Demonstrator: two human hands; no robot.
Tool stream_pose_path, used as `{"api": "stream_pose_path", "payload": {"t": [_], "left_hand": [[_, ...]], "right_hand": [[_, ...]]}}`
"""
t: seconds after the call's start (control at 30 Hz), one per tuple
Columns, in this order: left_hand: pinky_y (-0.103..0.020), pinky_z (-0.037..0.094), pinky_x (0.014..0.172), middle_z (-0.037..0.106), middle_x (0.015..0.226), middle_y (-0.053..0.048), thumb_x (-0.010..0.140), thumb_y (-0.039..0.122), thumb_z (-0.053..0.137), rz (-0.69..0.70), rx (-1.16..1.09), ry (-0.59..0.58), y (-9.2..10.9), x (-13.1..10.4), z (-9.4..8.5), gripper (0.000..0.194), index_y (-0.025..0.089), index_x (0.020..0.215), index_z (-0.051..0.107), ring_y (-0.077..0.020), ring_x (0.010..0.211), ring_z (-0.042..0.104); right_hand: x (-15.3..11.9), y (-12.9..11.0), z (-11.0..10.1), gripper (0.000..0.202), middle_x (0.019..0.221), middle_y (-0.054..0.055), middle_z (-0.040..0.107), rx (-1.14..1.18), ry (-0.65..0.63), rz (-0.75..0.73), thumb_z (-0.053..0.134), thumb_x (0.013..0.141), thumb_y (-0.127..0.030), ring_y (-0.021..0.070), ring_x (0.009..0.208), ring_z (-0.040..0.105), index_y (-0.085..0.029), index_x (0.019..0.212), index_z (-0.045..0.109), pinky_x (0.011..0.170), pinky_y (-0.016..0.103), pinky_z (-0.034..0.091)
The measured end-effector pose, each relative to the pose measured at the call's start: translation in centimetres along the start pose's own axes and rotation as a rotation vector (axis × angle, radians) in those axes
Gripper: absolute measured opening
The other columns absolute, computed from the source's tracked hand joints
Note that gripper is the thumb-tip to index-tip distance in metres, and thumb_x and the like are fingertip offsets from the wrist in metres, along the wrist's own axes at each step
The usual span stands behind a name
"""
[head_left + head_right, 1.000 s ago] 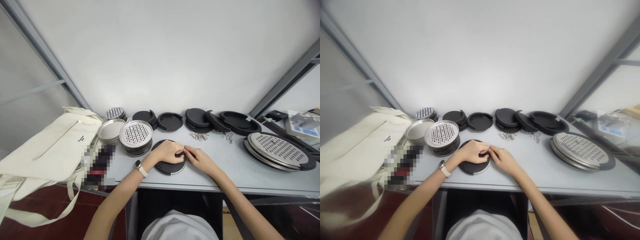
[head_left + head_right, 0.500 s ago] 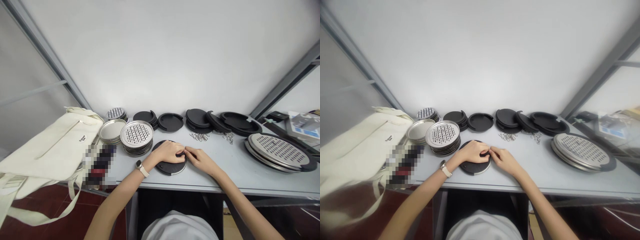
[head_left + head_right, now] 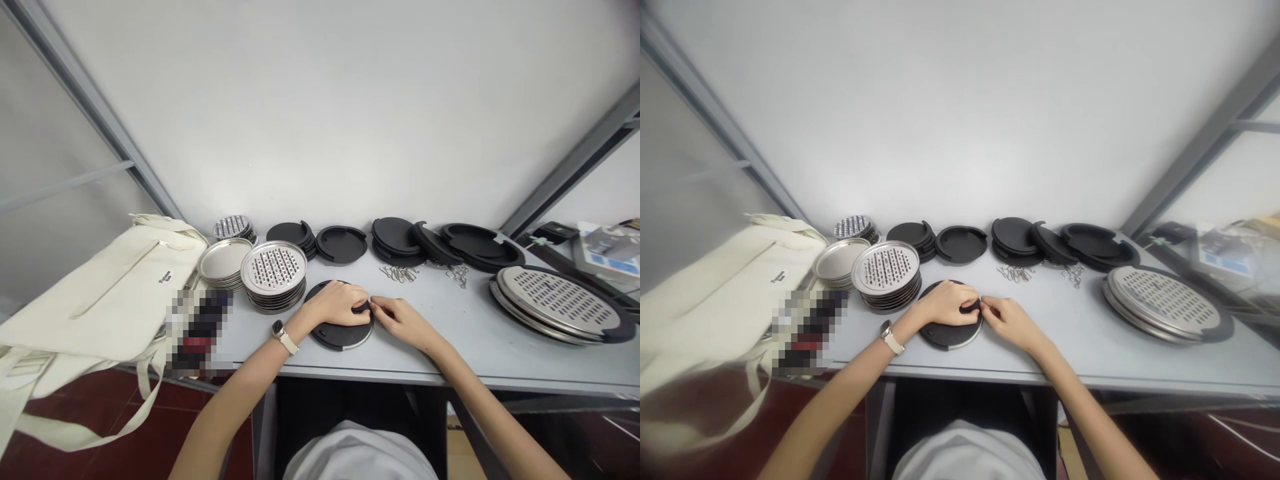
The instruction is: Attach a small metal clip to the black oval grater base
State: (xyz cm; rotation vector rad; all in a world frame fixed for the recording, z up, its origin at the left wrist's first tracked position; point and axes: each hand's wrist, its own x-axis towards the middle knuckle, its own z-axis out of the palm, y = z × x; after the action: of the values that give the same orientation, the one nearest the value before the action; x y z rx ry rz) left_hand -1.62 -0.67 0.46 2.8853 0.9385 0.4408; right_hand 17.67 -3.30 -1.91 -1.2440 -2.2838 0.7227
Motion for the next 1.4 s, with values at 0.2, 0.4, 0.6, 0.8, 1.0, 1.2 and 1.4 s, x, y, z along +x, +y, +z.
{"api": "stream_pose_path", "payload": {"t": [0.2, 0.4, 0.6, 0.8, 1.0, 1.2, 1.4], "left_hand": [[-0.028, 0.029, 0.055, 0.059, 0.070, 0.000, 0.080, 0.035, 0.051, -0.018, 0.009, 0.003, 0.0, 0.0, 0.0, 0.022, 0.019, 0.066, 0.047, -0.0133, 0.063, 0.052], [-0.028, 0.030, 0.055, 0.057, 0.067, 0.002, 0.080, 0.035, 0.051, -0.010, 0.016, 0.024, -0.1, 0.0, 0.0, 0.023, 0.019, 0.065, 0.045, -0.0124, 0.060, 0.051], [-0.028, 0.029, 0.054, 0.058, 0.068, 0.001, 0.081, 0.036, 0.051, -0.003, 0.041, 0.015, 0.0, 0.1, 0.0, 0.023, 0.019, 0.065, 0.046, -0.0128, 0.060, 0.052], [-0.028, 0.030, 0.054, 0.060, 0.073, 0.000, 0.081, 0.035, 0.050, 0.003, 0.055, 0.000, 0.2, 0.1, -0.2, 0.021, 0.019, 0.068, 0.049, -0.0135, 0.062, 0.053], [-0.028, 0.032, 0.054, 0.061, 0.074, -0.001, 0.083, 0.035, 0.049, -0.013, 0.052, -0.024, 0.3, 0.2, -0.3, 0.021, 0.018, 0.070, 0.052, -0.0143, 0.064, 0.055], [-0.028, 0.032, 0.055, 0.060, 0.073, 0.000, 0.082, 0.035, 0.049, -0.005, 0.045, 0.003, 0.1, 0.1, 0.0, 0.022, 0.018, 0.067, 0.050, -0.0135, 0.064, 0.055], [-0.028, 0.030, 0.055, 0.060, 0.073, 0.000, 0.081, 0.035, 0.051, -0.010, 0.030, -0.007, 0.2, 0.1, -0.2, 0.021, 0.018, 0.069, 0.050, -0.0135, 0.064, 0.054]], "right_hand": [[0.0, -0.3, 0.0, 0.032, 0.062, -0.001, 0.056, 0.016, 0.036, -0.004, 0.032, 0.095, -0.035, 0.0145, 0.056, 0.051, -0.021, 0.073, 0.051, 0.058, 0.025, 0.037], [0.1, -0.6, 0.1, 0.029, 0.063, -0.002, 0.054, 0.051, 0.054, 0.003, 0.031, 0.096, -0.036, 0.0142, 0.057, 0.051, -0.022, 0.075, 0.046, 0.059, 0.025, 0.038], [0.0, -0.3, 0.1, 0.024, 0.061, -0.003, 0.051, 0.010, 0.027, 0.004, 0.032, 0.094, -0.032, 0.0140, 0.055, 0.049, -0.022, 0.075, 0.043, 0.057, 0.025, 0.036], [0.0, -0.3, 0.0, 0.024, 0.063, -0.002, 0.051, 0.010, 0.015, 0.010, 0.029, 0.095, -0.033, 0.0154, 0.057, 0.050, -0.023, 0.077, 0.042, 0.059, 0.026, 0.037], [0.0, -0.7, -0.1, 0.022, 0.062, -0.003, 0.048, 0.052, 0.020, 0.024, 0.029, 0.096, -0.036, 0.0157, 0.056, 0.049, -0.024, 0.080, 0.040, 0.059, 0.026, 0.037], [-0.1, -1.2, 0.0, 0.016, 0.060, -0.005, 0.047, 0.139, 0.069, 0.030, 0.032, 0.096, -0.037, 0.0151, 0.054, 0.048, -0.025, 0.086, 0.037, 0.057, 0.025, 0.037], [0.1, -0.8, 0.3, 0.020, 0.065, -0.003, 0.050, 0.081, 0.055, 0.003, 0.031, 0.096, -0.035, 0.0152, 0.057, 0.052, -0.025, 0.082, 0.039, 0.059, 0.025, 0.038]]}}
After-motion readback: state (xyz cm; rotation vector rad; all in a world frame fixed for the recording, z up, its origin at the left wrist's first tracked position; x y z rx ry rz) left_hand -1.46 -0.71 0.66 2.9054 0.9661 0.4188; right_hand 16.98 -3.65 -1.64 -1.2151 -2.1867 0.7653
